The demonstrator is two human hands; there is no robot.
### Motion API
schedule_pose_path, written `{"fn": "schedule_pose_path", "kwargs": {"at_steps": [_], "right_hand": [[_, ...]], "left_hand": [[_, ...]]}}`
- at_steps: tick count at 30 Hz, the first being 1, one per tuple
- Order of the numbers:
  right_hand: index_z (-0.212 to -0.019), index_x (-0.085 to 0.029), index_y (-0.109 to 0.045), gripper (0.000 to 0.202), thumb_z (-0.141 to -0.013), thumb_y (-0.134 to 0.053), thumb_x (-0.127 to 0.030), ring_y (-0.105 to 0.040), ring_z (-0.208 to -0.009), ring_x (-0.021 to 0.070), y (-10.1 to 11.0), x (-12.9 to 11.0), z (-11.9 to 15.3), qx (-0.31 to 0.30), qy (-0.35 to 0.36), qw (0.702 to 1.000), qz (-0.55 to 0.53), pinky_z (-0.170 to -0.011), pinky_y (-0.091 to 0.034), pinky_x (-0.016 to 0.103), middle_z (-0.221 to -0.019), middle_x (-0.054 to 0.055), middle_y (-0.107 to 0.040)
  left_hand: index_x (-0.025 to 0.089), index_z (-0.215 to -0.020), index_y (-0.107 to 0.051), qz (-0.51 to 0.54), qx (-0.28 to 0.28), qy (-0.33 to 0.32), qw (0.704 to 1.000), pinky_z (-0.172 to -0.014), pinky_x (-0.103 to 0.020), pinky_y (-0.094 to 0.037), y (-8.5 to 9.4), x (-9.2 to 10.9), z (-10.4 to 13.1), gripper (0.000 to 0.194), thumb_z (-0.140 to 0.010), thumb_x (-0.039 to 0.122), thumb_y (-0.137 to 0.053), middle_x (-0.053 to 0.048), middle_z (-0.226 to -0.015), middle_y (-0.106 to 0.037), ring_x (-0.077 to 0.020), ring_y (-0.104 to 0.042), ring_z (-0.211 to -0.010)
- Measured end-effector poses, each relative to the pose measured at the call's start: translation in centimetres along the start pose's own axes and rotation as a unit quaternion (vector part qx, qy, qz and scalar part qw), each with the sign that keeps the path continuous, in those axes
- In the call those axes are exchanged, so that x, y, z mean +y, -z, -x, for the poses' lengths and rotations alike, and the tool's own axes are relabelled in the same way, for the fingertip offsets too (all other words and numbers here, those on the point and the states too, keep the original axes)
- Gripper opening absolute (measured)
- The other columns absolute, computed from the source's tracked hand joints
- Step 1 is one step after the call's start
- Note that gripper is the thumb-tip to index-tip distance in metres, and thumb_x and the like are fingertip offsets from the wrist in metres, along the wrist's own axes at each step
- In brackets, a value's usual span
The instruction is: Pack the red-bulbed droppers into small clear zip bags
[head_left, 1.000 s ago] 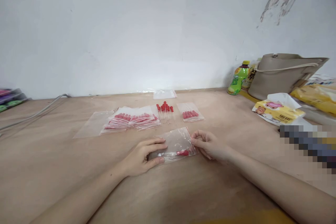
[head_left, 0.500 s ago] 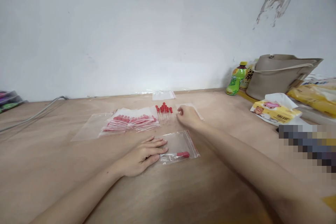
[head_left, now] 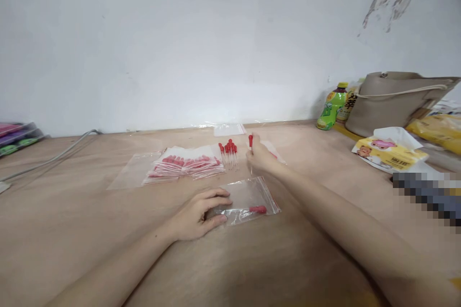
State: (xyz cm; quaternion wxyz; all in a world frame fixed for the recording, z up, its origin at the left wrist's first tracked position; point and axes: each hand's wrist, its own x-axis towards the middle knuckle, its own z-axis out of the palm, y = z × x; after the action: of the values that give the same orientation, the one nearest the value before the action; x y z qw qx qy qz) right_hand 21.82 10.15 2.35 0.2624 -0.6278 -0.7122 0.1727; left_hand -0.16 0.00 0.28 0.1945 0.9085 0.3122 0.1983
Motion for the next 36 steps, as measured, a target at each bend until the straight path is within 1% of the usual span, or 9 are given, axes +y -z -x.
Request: {"fn": "schedule_pose_path", "kwargs": {"at_steps": [2,7,14,20,23,27,29,33,36], "right_hand": [[-0.130,-0.014,-0.014,0.059,-0.077,-0.041,-0.020,-0.055,-0.061,0.0135,0.9,1.7,1.7,0.039,0.018,0.993,-0.112,-0.054,-0.042,0.023,-0.076,0.003,-0.056],[-0.124,-0.022,-0.019,0.064,-0.070,-0.052,-0.031,-0.042,-0.042,0.0064,1.5,5.7,6.4,0.084,-0.033,0.912,-0.399,-0.034,-0.033,0.017,-0.065,-0.008,-0.043],[-0.110,-0.023,-0.026,0.063,-0.062,-0.066,-0.033,-0.053,-0.050,0.0091,1.0,5.9,8.5,0.084,-0.073,0.867,-0.485,-0.045,-0.047,0.021,-0.063,-0.008,-0.048],[-0.091,-0.022,-0.034,0.040,-0.069,-0.060,-0.043,-0.062,-0.063,0.0128,1.0,5.4,9.6,-0.017,-0.083,0.825,-0.559,-0.062,-0.050,0.028,-0.070,-0.003,-0.057],[-0.087,-0.021,-0.039,0.035,-0.071,-0.058,-0.046,-0.061,-0.068,0.0139,1.5,6.4,9.9,-0.070,-0.052,0.857,-0.508,-0.064,-0.049,0.030,-0.075,0.000,-0.060],[-0.082,-0.018,-0.052,0.030,-0.068,-0.062,-0.043,-0.056,-0.066,0.0130,2.8,7.8,9.7,-0.117,0.029,0.941,-0.317,-0.061,-0.046,0.028,-0.073,0.001,-0.059],[-0.081,-0.018,-0.058,0.025,-0.070,-0.061,-0.041,-0.055,-0.069,0.0141,3.3,8.1,9.5,-0.118,0.086,0.963,-0.225,-0.065,-0.045,0.029,-0.074,0.002,-0.060],[-0.080,-0.021,-0.065,0.018,-0.071,-0.062,-0.037,-0.053,-0.090,0.0184,3.4,8.1,9.2,-0.090,0.206,0.966,-0.128,-0.083,-0.040,0.035,-0.094,0.005,-0.060],[-0.084,-0.024,-0.067,0.017,-0.073,-0.061,-0.035,-0.050,-0.099,0.0199,2.5,8.0,9.0,-0.061,0.226,0.965,-0.120,-0.088,-0.037,0.038,-0.104,0.006,-0.057]], "left_hand": [[0.024,-0.117,-0.054,0.000,0.000,0.003,1.000,-0.096,-0.036,-0.038,0.0,0.0,-0.1,0.032,-0.086,0.031,-0.048,-0.006,-0.124,-0.049,-0.0211,-0.046,-0.112],[0.024,-0.114,-0.057,0.003,-0.006,0.007,1.000,-0.097,-0.038,-0.037,-0.1,-0.4,-0.1,0.030,-0.087,0.032,-0.047,-0.006,-0.125,-0.049,-0.0224,-0.044,-0.116],[0.026,-0.118,-0.054,-0.012,-0.010,0.021,1.000,-0.100,-0.038,-0.033,-0.3,-0.7,0.1,0.036,-0.083,0.035,-0.053,-0.004,-0.128,-0.047,-0.0213,-0.042,-0.119],[0.026,-0.127,-0.042,-0.026,-0.009,0.023,0.999,-0.099,-0.039,-0.034,-0.2,-0.6,-0.1,0.048,-0.082,0.038,-0.054,-0.004,-0.129,-0.046,-0.0220,-0.041,-0.119],[0.026,-0.129,-0.039,-0.025,-0.004,0.019,0.999,-0.099,-0.040,-0.034,-0.2,-0.5,-0.1,0.050,-0.083,0.038,-0.053,-0.004,-0.129,-0.046,-0.0229,-0.042,-0.118],[0.026,-0.130,-0.038,-0.031,-0.008,0.028,0.999,-0.099,-0.041,-0.034,-0.2,-0.4,0.0,0.051,-0.083,0.039,-0.053,-0.004,-0.130,-0.045,-0.0241,-0.041,-0.119],[0.026,-0.130,-0.038,-0.034,-0.011,0.031,0.999,-0.098,-0.041,-0.034,-0.2,-0.4,0.0,0.051,-0.083,0.039,-0.053,-0.004,-0.130,-0.045,-0.0239,-0.040,-0.119],[0.026,-0.130,-0.038,-0.037,-0.011,0.027,0.999,-0.099,-0.040,-0.034,-0.1,-0.4,-0.1,0.050,-0.083,0.039,-0.052,-0.004,-0.130,-0.045,-0.0226,-0.041,-0.119],[0.025,-0.129,-0.039,-0.034,-0.009,0.020,0.999,-0.099,-0.039,-0.034,-0.2,-0.4,-0.2,0.050,-0.083,0.038,-0.053,-0.004,-0.130,-0.045,-0.0227,-0.041,-0.119]]}}
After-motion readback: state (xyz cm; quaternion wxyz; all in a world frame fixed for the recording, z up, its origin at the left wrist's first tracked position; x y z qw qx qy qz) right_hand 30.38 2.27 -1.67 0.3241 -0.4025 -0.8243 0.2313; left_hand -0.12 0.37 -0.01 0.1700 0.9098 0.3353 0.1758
